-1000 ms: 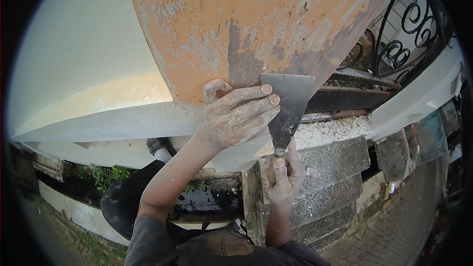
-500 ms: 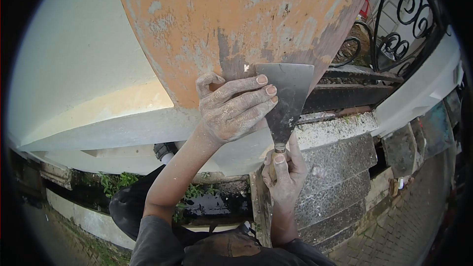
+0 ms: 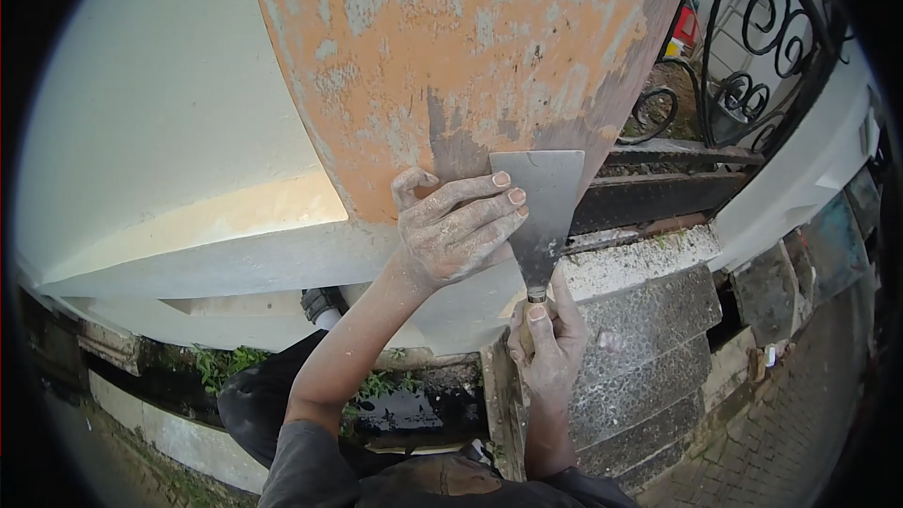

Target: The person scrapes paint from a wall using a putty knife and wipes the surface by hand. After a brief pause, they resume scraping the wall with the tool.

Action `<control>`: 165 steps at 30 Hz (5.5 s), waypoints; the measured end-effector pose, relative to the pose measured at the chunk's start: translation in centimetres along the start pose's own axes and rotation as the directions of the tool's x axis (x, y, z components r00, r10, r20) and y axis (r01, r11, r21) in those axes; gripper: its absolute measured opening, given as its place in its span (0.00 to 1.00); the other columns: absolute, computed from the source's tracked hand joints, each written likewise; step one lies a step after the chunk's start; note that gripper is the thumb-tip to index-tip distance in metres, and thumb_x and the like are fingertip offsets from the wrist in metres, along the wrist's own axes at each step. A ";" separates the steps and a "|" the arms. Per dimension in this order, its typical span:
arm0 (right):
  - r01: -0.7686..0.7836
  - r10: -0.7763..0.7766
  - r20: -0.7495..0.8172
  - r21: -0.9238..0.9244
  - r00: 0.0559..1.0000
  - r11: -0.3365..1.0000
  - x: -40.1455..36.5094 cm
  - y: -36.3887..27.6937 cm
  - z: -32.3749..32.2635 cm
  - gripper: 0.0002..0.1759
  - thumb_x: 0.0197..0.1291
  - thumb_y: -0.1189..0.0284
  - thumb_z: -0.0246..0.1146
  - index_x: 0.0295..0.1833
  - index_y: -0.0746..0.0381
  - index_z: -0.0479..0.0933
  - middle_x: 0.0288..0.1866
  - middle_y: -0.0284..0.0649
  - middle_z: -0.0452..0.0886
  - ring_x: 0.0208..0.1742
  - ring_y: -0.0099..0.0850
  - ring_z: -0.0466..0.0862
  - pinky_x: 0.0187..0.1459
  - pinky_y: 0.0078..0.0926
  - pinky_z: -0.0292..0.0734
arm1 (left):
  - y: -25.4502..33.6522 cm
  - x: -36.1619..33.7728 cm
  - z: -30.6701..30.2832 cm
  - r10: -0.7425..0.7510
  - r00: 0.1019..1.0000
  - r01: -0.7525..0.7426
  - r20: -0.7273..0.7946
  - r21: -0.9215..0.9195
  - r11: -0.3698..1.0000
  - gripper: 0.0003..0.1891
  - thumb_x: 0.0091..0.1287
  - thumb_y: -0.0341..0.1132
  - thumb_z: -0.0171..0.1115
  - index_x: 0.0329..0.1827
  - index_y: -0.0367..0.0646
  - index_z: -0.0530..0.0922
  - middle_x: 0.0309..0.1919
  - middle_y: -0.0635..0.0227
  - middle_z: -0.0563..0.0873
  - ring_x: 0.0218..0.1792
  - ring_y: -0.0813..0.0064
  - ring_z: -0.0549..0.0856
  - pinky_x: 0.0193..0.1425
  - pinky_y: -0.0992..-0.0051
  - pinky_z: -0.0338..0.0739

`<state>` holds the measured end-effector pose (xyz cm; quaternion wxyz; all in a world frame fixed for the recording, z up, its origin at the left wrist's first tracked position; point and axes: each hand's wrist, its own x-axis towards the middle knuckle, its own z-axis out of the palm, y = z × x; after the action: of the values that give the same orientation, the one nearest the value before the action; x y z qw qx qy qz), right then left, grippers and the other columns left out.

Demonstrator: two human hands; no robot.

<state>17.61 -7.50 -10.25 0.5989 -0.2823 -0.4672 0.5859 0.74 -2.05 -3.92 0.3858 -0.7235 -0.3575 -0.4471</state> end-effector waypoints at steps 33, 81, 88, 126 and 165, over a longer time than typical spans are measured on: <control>-0.052 0.052 -0.027 0.019 0.998 0.998 -0.8 -0.8 2.1 0.28 0.65 0.79 0.53 0.70 0.64 0.58 0.24 0.32 0.72 0.15 0.12 0.63 0.14 0.12 0.60 | -1.2 0.0 -0.9 -0.019 1.000 0.018 -0.011 -0.096 0.995 0.08 0.47 0.42 0.66 0.31 0.58 0.83 0.40 0.85 0.86 0.47 0.84 0.82 0.48 0.66 0.58; -0.022 0.022 0.003 -0.006 1.000 1.000 -1.3 -2.2 2.8 0.29 0.65 0.79 0.54 0.70 0.64 0.57 0.28 0.35 0.75 0.16 0.12 0.65 0.14 0.11 0.60 | -0.7 0.5 -1.3 -0.127 0.991 0.120 -0.038 -0.145 0.982 0.09 0.44 0.41 0.68 0.31 0.60 0.83 0.38 0.87 0.86 0.45 0.85 0.83 0.52 0.66 0.56; 0.020 -0.019 -0.021 0.037 1.000 0.999 0.3 -2.8 3.9 0.29 0.65 0.78 0.54 0.71 0.64 0.56 0.28 0.35 0.75 0.16 0.12 0.66 0.15 0.11 0.60 | -1.8 2.6 -1.2 -0.079 0.992 0.070 -0.099 -0.093 0.993 0.08 0.46 0.41 0.68 0.30 0.60 0.83 0.39 0.86 0.86 0.46 0.85 0.82 0.52 0.66 0.56; 0.006 -0.004 0.028 -0.052 1.000 0.999 -1.6 -0.4 3.6 0.29 0.65 0.77 0.54 0.71 0.64 0.55 0.27 0.35 0.75 0.17 0.12 0.66 0.16 0.12 0.62 | -1.6 -0.8 -1.9 -0.109 0.991 0.102 -0.076 -0.094 0.990 0.06 0.48 0.37 0.66 0.30 0.61 0.83 0.38 0.87 0.87 0.45 0.86 0.84 0.47 0.67 0.58; 0.005 -0.006 0.022 0.026 1.000 1.000 -2.8 0.1 4.7 0.30 0.66 0.76 0.53 0.72 0.63 0.53 0.28 0.36 0.75 0.16 0.14 0.67 0.14 0.13 0.61 | -2.3 -0.3 -2.7 -0.090 0.996 0.086 -0.025 -0.131 0.988 0.08 0.46 0.38 0.68 0.30 0.62 0.82 0.38 0.88 0.86 0.44 0.86 0.83 0.47 0.67 0.58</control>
<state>13.71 -11.16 -9.09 0.5990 -0.2665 -0.4668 0.5934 -2.31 -3.49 -2.80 0.3235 -0.7236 -0.3531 -0.4971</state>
